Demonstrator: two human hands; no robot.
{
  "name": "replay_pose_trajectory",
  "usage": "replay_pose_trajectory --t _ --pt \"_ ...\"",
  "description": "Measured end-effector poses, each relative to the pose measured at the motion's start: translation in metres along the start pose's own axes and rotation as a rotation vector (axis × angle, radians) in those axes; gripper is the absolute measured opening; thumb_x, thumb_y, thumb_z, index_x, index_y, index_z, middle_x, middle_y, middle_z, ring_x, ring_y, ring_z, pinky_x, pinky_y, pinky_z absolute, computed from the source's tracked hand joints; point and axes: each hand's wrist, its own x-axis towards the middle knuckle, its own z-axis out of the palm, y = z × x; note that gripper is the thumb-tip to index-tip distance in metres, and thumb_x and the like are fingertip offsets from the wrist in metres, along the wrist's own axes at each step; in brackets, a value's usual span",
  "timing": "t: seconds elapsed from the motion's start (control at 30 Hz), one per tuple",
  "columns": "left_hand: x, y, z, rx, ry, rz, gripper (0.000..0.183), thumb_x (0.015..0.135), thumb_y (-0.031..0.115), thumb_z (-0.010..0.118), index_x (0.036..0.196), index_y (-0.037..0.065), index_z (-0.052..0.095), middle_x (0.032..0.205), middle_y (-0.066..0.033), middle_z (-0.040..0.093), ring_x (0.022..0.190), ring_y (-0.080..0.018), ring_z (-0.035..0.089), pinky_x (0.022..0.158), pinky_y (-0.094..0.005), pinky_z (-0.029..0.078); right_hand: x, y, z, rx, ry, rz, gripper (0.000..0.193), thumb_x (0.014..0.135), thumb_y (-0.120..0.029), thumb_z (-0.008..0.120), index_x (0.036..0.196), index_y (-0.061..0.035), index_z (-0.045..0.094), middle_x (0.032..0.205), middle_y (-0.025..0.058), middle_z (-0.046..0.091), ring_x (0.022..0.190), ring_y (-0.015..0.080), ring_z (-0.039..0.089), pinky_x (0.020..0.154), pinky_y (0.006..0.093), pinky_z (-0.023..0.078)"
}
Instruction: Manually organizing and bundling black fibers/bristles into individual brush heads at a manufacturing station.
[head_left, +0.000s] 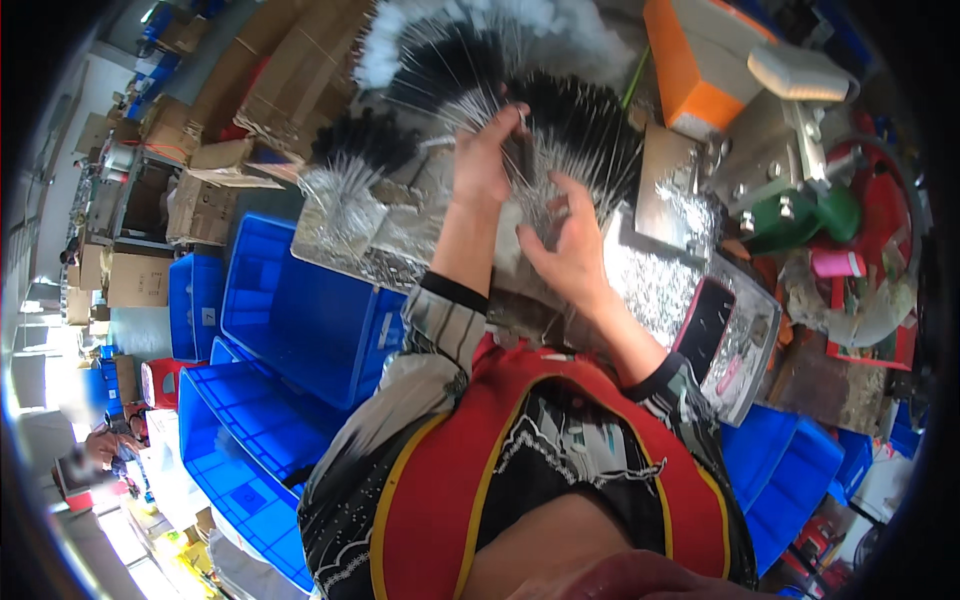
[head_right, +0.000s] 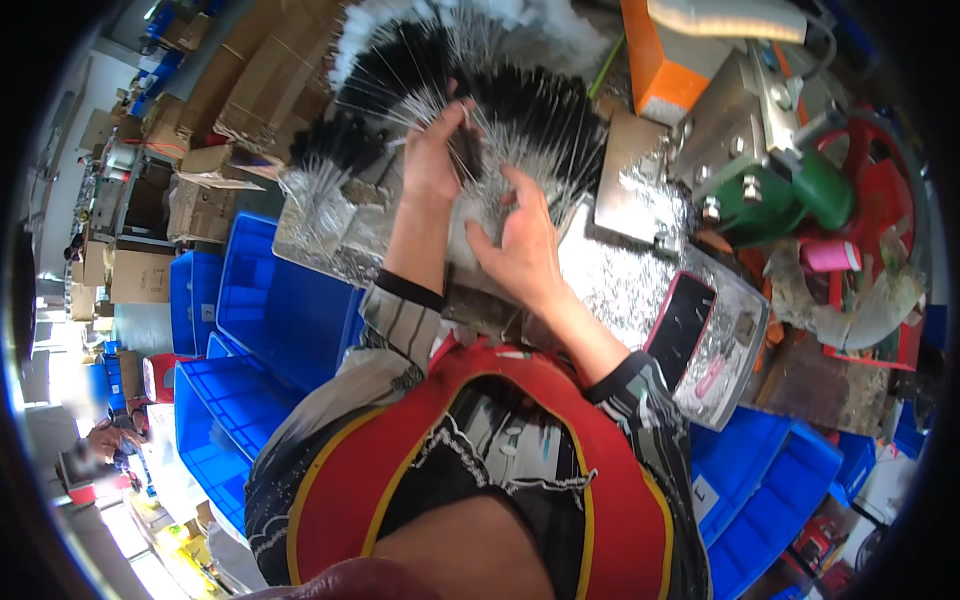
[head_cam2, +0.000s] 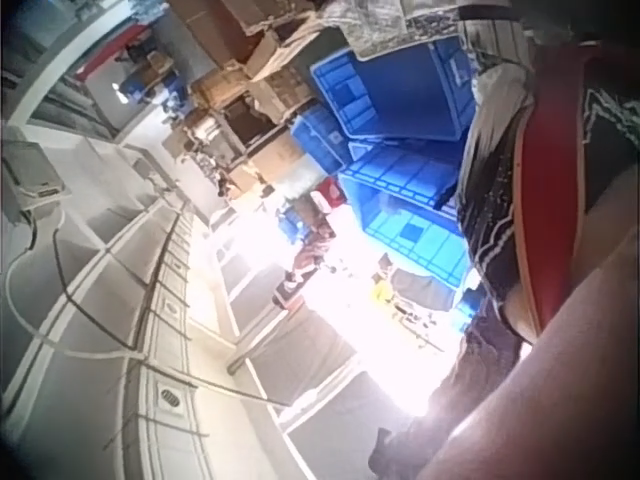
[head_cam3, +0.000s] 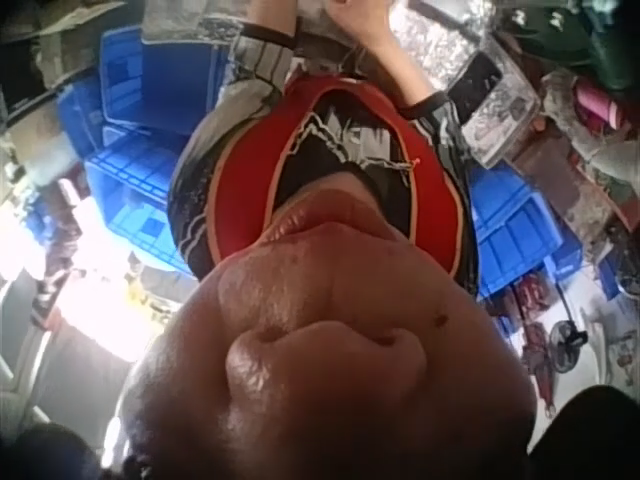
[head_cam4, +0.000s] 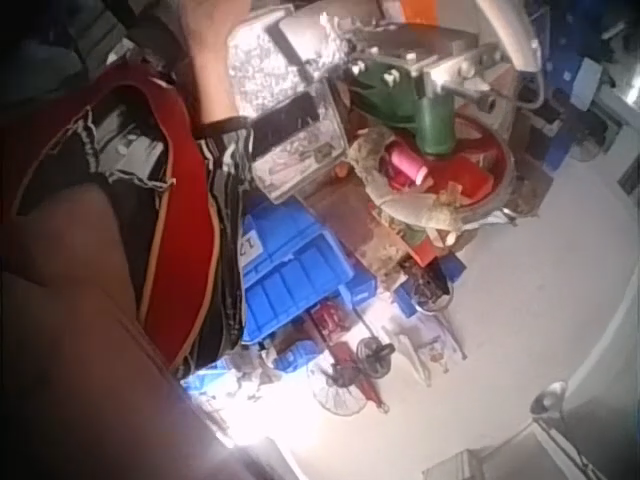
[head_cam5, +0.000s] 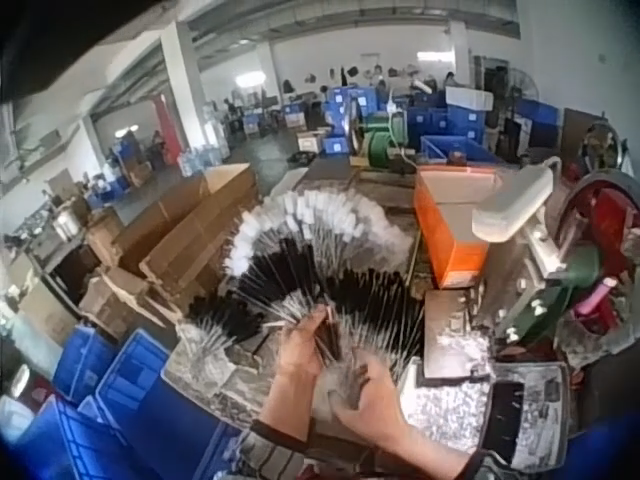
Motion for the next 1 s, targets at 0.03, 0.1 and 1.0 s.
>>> replay_pose_trajectory --t 0.03,0.1,1.0 --pt "0.001 0.000 0.001 -0.040 -0.029 0.037 0.031 0.077 0.000 0.057 0.107 0.003 0.049 0.081 -0.0097 0.061 0.060 -0.0141 0.055 0.054 -0.0267 0.049 0.001 -0.001 0.001 -0.052 0.019 0.024 0.055 0.068 -0.016 0.065 0.114 0.0028 0.042 0.102 0.0186 0.050 0.087 0.0270 0.053 0.075 0.0337 0.044" --pt "-0.003 0.003 0.008 -0.129 -0.092 0.086 0.033 0.078 0.001 0.058 0.110 0.003 0.049 0.083 -0.0092 0.060 0.060 -0.0128 0.055 0.057 -0.0251 0.048 0.005 0.006 -0.001 -0.102 0.039 0.034 0.049 0.069 -0.016 0.064 0.111 0.0027 0.047 0.100 0.0193 0.052 0.086 0.0281 0.054 0.073 0.0338 0.044" --pt "-0.025 0.021 -0.094 0.737 0.121 0.566 0.013 0.071 0.003 0.068 0.082 0.005 0.060 0.072 0.0063 0.056 0.057 -0.0011 0.045 0.050 -0.0192 0.036 0.033 0.005 -0.007 -0.411 -0.045 -0.201 0.028 0.082 -0.019 0.049 0.081 0.0076 0.058 0.095 0.0217 0.056 0.090 0.0354 0.053 0.076 0.0384 0.043"
